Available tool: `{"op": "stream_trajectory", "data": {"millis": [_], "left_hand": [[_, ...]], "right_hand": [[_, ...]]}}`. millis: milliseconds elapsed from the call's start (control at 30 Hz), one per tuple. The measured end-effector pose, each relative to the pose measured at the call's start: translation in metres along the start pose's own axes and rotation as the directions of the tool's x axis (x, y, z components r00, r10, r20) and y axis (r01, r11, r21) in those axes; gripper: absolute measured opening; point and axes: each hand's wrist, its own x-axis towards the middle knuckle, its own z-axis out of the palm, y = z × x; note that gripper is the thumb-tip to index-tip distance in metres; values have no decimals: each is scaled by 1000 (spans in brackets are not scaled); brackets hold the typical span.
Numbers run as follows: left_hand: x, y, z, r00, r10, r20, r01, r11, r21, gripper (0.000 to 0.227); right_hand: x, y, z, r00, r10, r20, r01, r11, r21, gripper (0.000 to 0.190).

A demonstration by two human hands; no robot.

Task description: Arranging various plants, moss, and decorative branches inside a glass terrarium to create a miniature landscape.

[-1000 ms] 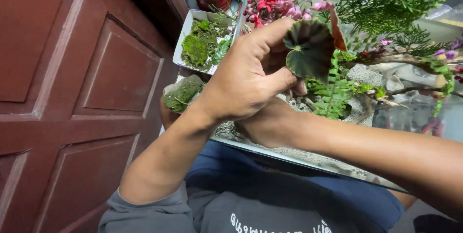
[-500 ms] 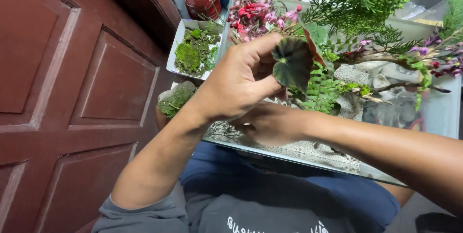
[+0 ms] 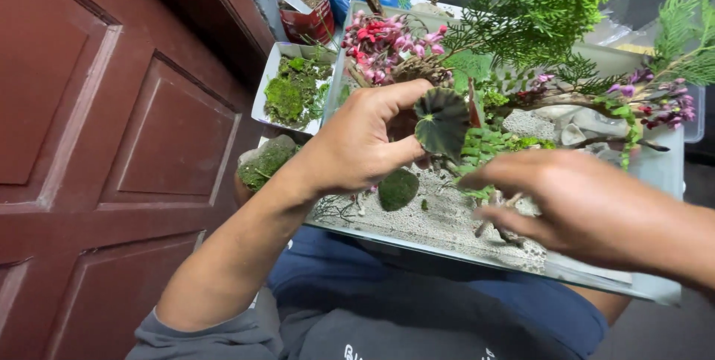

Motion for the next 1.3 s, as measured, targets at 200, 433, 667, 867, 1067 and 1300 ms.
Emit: {"op": "stream_trajectory", "data": {"millis": [200, 433, 667, 867, 1067, 1300], "left_hand": [[4, 2, 2, 1000, 1, 7, -2, 986, 165, 18], [13, 22, 5, 996, -47, 76, 24, 960, 279, 23], [22, 33, 17, 959, -201, 200, 191, 979, 68, 37], [26, 49, 21, 935, -263, 237, 265, 964, 22, 41], [28, 48, 22, 944, -228, 239, 210, 973, 98, 56], [34, 45, 26, 975, -133, 178, 88, 967, 241, 83]], "right_hand": [[-22, -21, -42, 901, 5, -434, -26, 999, -44, 36], [-18, -35, -46, 811, -233, -537, 131, 966, -221, 77], [-12, -27, -33, 796, -319, -515, 176, 935, -306, 71], [-15, -15, -27, 840, -269, -471, 144, 948, -286, 51], [-22, -9, -27, 846, -337, -413, 147, 892, -427, 92], [-23, -5, -33, 832, -370, -413, 150, 867, -475, 66]]}}
